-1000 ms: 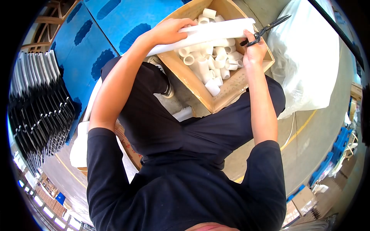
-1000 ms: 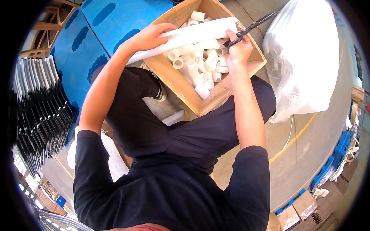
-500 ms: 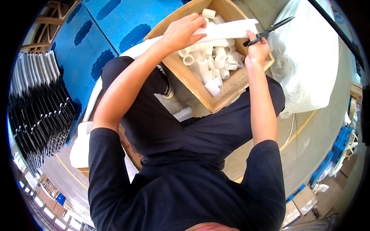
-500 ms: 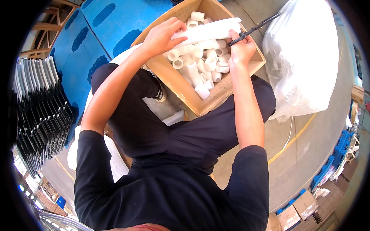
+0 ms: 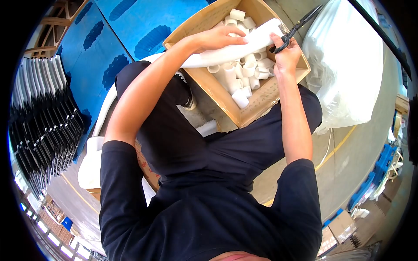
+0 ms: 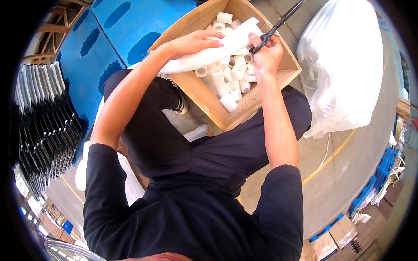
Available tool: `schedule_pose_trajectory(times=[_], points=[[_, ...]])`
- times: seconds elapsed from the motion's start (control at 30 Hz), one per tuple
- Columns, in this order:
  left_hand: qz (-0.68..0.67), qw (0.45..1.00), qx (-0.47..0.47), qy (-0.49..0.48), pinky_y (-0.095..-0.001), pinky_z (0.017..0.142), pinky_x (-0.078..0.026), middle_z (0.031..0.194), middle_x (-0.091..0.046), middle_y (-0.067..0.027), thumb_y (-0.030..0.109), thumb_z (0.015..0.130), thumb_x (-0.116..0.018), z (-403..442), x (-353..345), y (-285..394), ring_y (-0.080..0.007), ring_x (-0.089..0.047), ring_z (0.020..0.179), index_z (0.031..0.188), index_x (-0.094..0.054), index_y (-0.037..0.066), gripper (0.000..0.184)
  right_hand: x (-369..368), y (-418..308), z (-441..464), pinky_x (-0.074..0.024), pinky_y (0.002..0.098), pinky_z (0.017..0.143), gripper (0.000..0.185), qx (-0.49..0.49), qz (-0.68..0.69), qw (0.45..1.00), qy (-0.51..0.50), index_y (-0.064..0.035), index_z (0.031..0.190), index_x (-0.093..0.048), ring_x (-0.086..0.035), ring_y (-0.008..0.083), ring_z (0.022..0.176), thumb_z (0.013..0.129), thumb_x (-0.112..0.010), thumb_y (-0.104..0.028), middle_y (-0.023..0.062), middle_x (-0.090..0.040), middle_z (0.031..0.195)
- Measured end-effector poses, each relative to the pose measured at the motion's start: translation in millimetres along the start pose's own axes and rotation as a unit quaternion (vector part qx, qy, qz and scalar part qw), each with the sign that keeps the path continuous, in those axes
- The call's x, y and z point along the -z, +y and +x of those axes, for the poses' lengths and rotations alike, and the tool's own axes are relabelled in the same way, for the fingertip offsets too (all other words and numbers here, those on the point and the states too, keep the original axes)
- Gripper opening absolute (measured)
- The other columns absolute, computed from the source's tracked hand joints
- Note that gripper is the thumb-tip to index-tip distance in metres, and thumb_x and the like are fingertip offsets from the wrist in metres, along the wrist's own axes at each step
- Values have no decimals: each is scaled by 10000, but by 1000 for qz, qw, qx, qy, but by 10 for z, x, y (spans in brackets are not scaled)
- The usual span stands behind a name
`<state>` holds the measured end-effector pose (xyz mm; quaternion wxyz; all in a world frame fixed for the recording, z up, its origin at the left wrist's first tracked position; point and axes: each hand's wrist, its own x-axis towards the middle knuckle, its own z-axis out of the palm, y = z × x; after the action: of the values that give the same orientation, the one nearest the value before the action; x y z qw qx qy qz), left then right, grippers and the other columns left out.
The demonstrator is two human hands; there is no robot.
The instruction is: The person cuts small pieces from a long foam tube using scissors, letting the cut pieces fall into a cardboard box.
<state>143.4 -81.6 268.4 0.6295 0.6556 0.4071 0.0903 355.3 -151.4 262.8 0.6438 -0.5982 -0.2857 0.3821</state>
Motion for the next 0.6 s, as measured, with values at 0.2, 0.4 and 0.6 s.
schedule_pose_trajectory(times=[0.2,0.4,0.6], points=[[25,993,5,-114,-306,853,-439,1057,-656,-97,521,910,-564,-40,44,29,-132,-576,968,1159,-634,51,536,-1,58,2,-493,239,568,367,3,8,999,-37,36,999,-515,-614,132,631,760,-782,-48,82,-654,795],[140,981,-134,5,-313,778,-472,954,-670,-79,402,919,-572,125,264,-102,-129,-609,856,1130,-628,14,445,68,-6,-66,-488,263,694,347,-23,6,990,-138,-24,981,-563,-622,137,759,807,-789,-221,122,-706,949],[-45,988,-113,99,-248,713,-490,898,-652,-24,276,932,-590,-14,494,106,-82,-624,775,1134,-609,21,326,235,163,-224,-401,344,1036,691,-106,-6,960,-260,13,1237,-481,-566,247,1171,766,-811,-371,213,-560,1293]])
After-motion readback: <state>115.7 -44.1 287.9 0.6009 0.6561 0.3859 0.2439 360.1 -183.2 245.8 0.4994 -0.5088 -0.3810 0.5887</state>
